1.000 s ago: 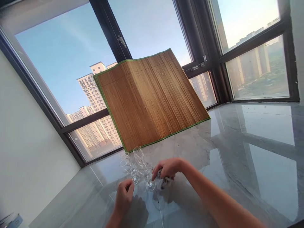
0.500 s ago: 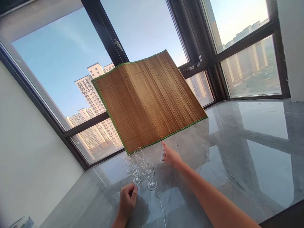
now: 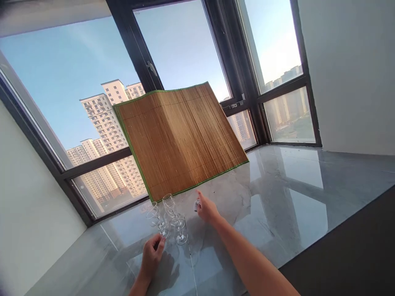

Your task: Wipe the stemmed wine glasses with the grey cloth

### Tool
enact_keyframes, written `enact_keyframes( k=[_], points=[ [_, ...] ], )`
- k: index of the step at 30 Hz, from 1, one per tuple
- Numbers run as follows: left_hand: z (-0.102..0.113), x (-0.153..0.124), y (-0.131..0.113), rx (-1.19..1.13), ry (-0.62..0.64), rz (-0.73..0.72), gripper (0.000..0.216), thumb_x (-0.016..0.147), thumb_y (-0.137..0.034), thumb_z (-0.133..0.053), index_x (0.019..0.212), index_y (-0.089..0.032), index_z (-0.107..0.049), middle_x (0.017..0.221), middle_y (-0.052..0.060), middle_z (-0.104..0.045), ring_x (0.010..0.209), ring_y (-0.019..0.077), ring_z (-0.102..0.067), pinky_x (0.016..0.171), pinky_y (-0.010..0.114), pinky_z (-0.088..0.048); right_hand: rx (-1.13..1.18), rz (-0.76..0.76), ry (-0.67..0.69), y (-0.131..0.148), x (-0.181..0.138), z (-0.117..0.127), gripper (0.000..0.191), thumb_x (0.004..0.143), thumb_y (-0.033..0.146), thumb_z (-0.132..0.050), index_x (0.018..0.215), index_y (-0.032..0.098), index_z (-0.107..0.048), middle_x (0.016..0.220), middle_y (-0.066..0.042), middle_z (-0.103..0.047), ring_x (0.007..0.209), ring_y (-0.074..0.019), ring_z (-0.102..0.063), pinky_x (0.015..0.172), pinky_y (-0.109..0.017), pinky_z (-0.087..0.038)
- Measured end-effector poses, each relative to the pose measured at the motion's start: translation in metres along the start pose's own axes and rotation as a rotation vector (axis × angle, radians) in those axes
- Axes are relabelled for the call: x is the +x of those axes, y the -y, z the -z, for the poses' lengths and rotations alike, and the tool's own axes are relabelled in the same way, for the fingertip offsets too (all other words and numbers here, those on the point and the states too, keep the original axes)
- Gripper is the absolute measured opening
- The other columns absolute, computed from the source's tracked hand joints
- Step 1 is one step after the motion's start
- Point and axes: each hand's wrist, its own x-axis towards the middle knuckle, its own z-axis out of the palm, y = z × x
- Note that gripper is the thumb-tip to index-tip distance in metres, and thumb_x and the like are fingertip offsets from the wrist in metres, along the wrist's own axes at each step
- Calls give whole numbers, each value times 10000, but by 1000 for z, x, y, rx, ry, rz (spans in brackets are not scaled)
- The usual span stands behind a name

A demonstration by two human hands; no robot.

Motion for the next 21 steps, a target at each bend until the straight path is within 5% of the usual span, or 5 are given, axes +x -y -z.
enact_keyframes(
  k=[7, 11, 15, 21],
  points=[
    [-4, 8, -1, -47, -11, -4, 369, 812, -418, -560, 549, -188, -442, 527, -37, -370, 539, 110, -343, 531, 236, -267, 54, -10, -8, -6, 6, -2, 645, 802, 90, -450, 1425, 215, -336, 1090, -50, -659, 855, -151, -590, 763, -248, -371],
    [-11, 14, -8, -162, -11, -13, 267, 813, -429, -593, 808, -163, -617, 672, -7, -539, 586, 124, -468, 564, 226, -373, 64, -16, 9, -3, 4, -1, 619, 813, 106, -450, 1418, 202, -361, 1065, -67, -659, 827, -158, -581, 728, -256, -368],
    [-20, 18, -14, -254, -12, 1, 442, 780, -475, -634, 1085, -155, -628, 890, 40, -621, 595, 114, -520, 574, 232, -424, 65, -30, -9, -3, 4, -1, 609, 807, 101, -461, 1402, 207, -385, 1049, -61, -661, 824, -153, -582, 726, -253, -368],
    [-43, 25, -16, -383, 115, 140, 624, 668, -527, -727, 1144, -139, -617, 1040, 96, -675, 503, 71, -486, 488, 222, -387, 61, -43, -48, -9, 6, -1, 650, 797, 97, -450, 1428, 216, -352, 1052, -55, -656, 850, -161, -594, 746, -269, -386]
  ],
)
